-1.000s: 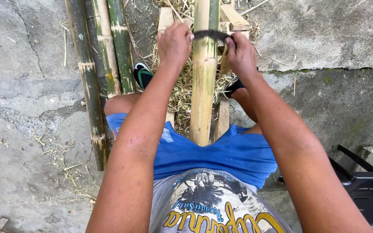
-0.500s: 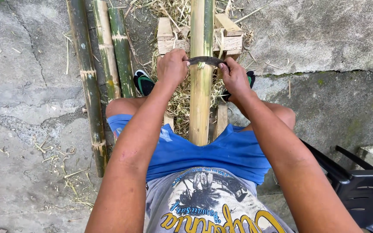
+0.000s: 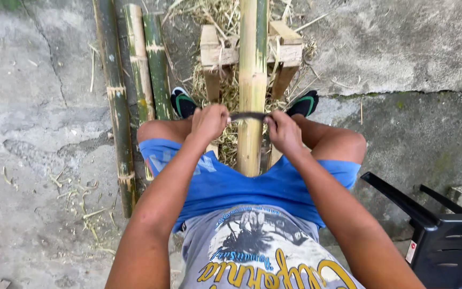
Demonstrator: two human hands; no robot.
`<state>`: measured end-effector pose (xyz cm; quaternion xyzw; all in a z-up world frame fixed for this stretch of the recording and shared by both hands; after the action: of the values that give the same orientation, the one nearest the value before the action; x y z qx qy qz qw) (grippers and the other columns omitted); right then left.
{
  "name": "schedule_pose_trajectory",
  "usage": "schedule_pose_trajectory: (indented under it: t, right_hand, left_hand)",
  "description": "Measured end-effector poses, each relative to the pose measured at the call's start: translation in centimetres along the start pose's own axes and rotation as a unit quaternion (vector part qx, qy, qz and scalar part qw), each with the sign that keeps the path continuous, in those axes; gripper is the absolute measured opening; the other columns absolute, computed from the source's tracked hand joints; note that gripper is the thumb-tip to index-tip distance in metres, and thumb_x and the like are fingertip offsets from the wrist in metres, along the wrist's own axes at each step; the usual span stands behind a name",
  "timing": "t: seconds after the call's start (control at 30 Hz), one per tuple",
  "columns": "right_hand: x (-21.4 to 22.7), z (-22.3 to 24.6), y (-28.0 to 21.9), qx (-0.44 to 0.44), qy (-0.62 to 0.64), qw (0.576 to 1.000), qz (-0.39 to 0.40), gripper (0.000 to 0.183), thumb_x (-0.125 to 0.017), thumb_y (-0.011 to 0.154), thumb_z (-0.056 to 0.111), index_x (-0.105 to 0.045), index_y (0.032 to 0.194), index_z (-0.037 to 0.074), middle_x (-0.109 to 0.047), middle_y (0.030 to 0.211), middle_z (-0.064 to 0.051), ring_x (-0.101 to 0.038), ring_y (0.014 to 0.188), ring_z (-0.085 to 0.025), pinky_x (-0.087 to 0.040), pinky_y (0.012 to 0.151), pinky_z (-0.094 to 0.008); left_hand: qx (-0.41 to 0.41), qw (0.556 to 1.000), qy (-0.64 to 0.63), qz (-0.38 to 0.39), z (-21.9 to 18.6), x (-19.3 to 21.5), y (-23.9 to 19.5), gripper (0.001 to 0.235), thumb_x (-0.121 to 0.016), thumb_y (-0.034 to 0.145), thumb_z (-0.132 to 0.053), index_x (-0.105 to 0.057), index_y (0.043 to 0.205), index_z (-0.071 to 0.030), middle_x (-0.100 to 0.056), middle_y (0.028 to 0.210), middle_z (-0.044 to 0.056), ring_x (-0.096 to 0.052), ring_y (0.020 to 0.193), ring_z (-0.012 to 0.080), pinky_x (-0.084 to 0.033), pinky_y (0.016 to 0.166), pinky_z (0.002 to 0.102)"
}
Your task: Shave the outer layer or nodes of a bamboo pole using a curved blade or sickle.
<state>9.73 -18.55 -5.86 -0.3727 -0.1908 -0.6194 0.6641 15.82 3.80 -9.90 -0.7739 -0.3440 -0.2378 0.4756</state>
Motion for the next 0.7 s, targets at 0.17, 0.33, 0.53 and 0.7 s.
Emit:
schedule_pose_trajectory:
  t: [0.17,0.33,0.53,0.7]
  right_hand:
    - [-4.8,-2.8,-5.9,-0.040,0.037,0.975,0.215,0.024,-0.061,0.098,0.032,-0.065,0.100,0.008,-0.067,0.083,-0.021,-0.064,0.079,-0.043,-0.048,0.070,-0.053]
    - [-0.2,-1.7,0.5,-0.028,0.059,0.995,0.076,0.025,-0.061,0.101,0.029,-0.065,0.101,0.004,-0.065,0.084,-0.023,-0.062,0.074,-0.041,-0.050,0.068,-0.049]
    - [3.8,0.6,12.0,-0.038,0.010,0.998,0.050,0.025,-0.059,0.104,0.031,-0.065,0.100,0.006,-0.066,0.075,-0.018,-0.064,0.066,-0.033,-0.047,0.062,-0.047]
    - [5.6,1.2,20.3,-0.016,-0.024,1.000,0.012,0.025,-0.060,0.107,0.029,-0.065,0.102,0.006,-0.064,0.073,-0.016,-0.059,0.061,-0.030,-0.043,0.058,-0.047]
  left_hand:
    - [-0.006,0.980,-0.132,0.146,3.1,-7.2,-5.7,0.013,-0.066,0.088,-0.016,-0.078,0.086,-0.019,-0.076,0.085,0.009,-0.073,0.080,0.0263,-0.058,0.079,0.043]
    - [-0.052,0.983,-0.149,-0.095,-1.7,1.8,-2.7,0.011,-0.065,0.094,-0.020,-0.072,0.090,-0.012,-0.069,0.089,0.012,-0.069,0.081,0.0335,-0.053,0.073,0.049]
    - [-0.010,0.981,-0.135,-0.142,-2.2,6.7,7.5,0.013,-0.066,0.095,-0.020,-0.071,0.086,-0.013,-0.065,0.090,0.006,-0.065,0.073,0.0247,-0.049,0.068,0.044]
    - [0.019,0.974,-0.152,-0.168,-2.8,10.9,15.5,0.010,-0.067,0.095,-0.023,-0.069,0.093,-0.014,-0.062,0.088,0.001,-0.059,0.070,0.0191,-0.049,0.060,0.039]
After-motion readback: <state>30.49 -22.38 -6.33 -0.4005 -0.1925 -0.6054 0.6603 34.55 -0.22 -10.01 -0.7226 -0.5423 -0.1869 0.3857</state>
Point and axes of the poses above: each hand's wrist, its own y-axis towards the middle knuckle, its own x-axis out of the back of the hand, z = x × y, the point moved 9 cm from there along y, towards the middle knuckle
